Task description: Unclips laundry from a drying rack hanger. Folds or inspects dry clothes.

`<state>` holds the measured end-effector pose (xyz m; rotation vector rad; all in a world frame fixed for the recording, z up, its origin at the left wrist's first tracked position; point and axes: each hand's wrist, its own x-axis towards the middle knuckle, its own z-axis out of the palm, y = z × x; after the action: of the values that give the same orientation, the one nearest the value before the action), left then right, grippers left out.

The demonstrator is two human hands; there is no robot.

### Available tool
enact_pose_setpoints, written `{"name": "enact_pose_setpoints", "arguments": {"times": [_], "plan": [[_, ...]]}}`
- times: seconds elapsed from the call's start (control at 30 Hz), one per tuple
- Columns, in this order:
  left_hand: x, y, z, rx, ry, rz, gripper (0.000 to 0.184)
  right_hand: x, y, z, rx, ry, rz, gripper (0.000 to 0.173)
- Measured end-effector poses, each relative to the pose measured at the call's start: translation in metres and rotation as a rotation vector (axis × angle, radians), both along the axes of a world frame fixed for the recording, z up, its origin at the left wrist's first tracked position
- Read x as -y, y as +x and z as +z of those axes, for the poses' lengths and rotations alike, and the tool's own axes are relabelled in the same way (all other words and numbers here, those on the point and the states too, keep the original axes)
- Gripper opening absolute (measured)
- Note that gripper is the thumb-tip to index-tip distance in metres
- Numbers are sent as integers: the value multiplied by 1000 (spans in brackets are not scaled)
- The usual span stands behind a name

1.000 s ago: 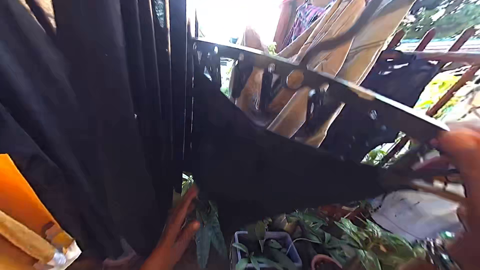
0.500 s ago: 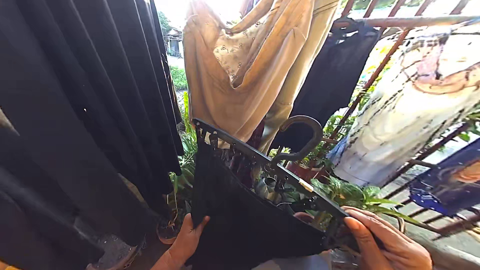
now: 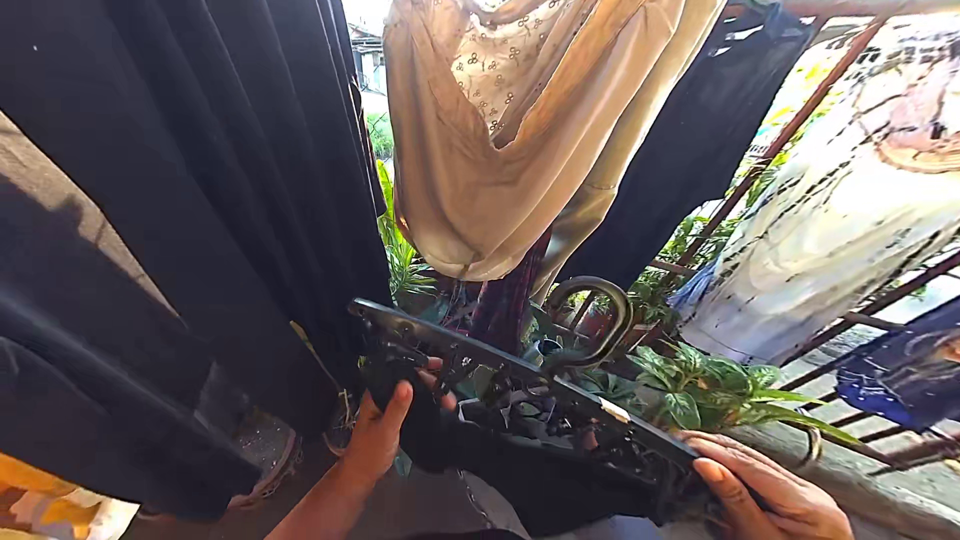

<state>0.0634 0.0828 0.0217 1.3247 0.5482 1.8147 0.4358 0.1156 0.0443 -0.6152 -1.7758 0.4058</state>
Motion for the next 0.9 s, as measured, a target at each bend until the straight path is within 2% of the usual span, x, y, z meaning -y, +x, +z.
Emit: {"name": "enact_pose_setpoints", "arguments": {"times": [0.1,0.27,0.33,0.47,0.53,0.57,0.6,0.63,0.7,0.83,0.9], "plan": [[7,5,6,121,-95,64,31,-10,-4,-17,-29,-46,52,19],[8,2,0,137,-119,98,37,-22,-9,-42,72,-128,98,21],[7,-1,-4,139,-101,104,44,-26,-11,-52,63,-164,121,24],[5,-10,-8,100,-111,82,63,-25,-23,-66,-111,-241,235,26],[4,-15,-11,74,-59,-12,68,-25,-26,-70,-110,-256,286,25],[4,-15,-11,71,-46,-55,78,-25,-28,-72,-98,-259,308,24],[4,-13,-11,95,-43,-89,81,-25,-29,-72,-84,-261,326,24],[5,-10,-10,142,-44,-91,73,-26,-30,-73,-67,-262,350,24],[8,-4,-6,222,-73,-30,43,-29,-29,-78,-12,-268,375,24],[14,3,0,256,-137,102,24,-31,-32,-91,168,-277,285,25],[16,7,1,252,-135,177,15,-31,-34,-99,226,-313,322,27]]}}
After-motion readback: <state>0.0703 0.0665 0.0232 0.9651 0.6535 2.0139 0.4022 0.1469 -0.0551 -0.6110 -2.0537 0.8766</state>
